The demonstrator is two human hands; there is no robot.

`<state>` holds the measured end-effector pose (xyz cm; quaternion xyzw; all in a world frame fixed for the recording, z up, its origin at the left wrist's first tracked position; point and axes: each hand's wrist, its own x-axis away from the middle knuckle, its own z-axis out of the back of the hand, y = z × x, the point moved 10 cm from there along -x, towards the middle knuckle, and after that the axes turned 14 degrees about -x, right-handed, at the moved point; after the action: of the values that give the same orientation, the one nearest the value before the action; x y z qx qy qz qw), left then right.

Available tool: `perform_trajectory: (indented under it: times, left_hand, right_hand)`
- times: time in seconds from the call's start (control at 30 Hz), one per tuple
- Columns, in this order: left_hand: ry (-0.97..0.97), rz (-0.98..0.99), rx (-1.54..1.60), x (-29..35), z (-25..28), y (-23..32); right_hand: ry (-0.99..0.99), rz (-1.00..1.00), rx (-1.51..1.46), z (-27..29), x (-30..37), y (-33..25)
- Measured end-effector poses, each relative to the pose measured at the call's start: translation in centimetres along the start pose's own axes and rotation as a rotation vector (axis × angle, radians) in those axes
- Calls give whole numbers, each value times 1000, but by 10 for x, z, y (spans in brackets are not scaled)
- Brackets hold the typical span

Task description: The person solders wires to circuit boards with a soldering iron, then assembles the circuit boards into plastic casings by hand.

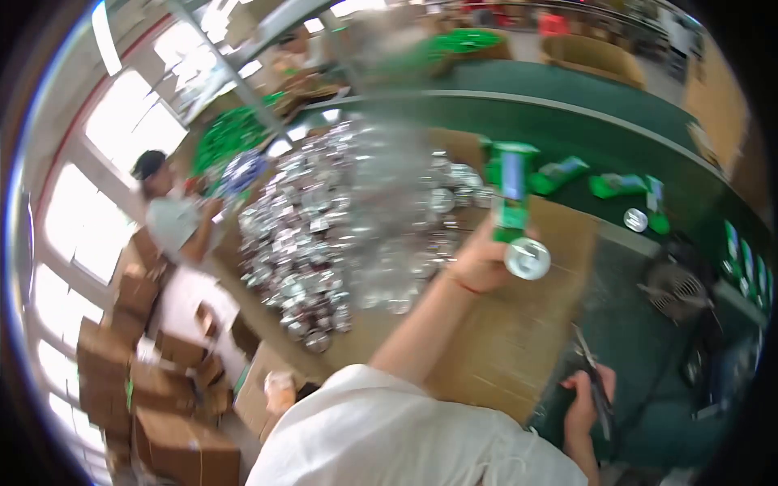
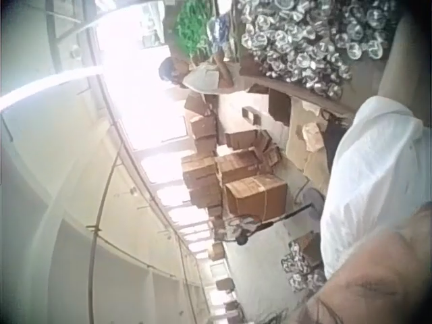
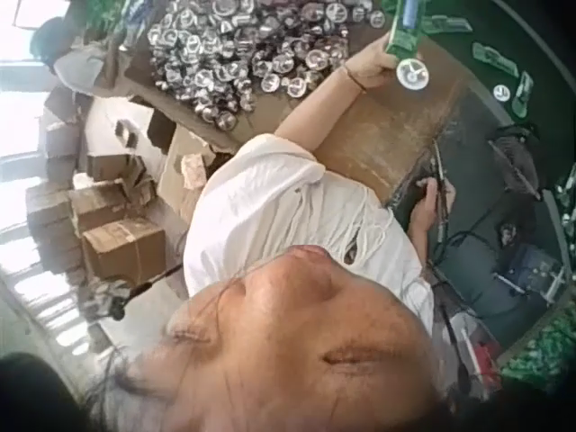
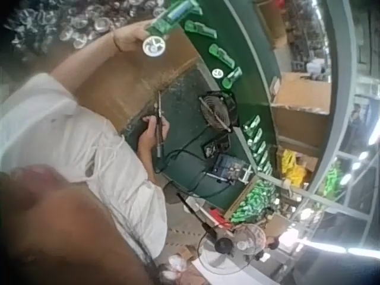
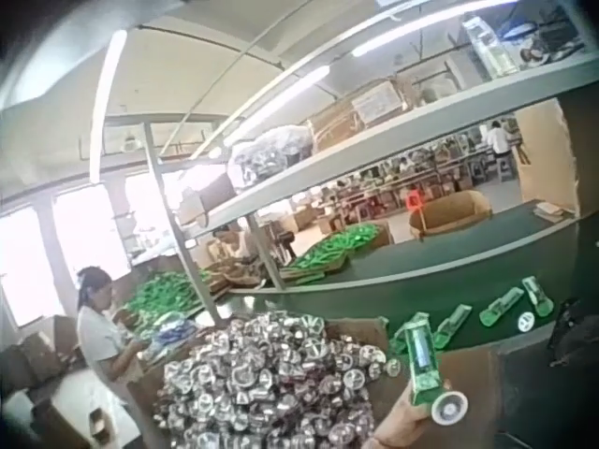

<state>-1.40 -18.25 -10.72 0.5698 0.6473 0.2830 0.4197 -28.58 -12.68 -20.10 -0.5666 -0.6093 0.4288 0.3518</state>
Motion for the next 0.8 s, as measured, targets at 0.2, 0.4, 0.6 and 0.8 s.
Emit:
perform_trajectory:
  times: [0.2,0.4,0.6,0.8]
  left_hand:
    - [3,159,181,28,-17,-47]
    - [13,175,172,37,-14,-56]
    - [-10,153,187,35,-16,-57]
    - [-9,150,226,38,-10,-59]
  right_hand:
    - [54,9,44,24,-2,12]
    - [152,-3,1,21,-4,12]
    - [160,14,46,28,-4,15]
    - [110,18,83,17,-3,11]
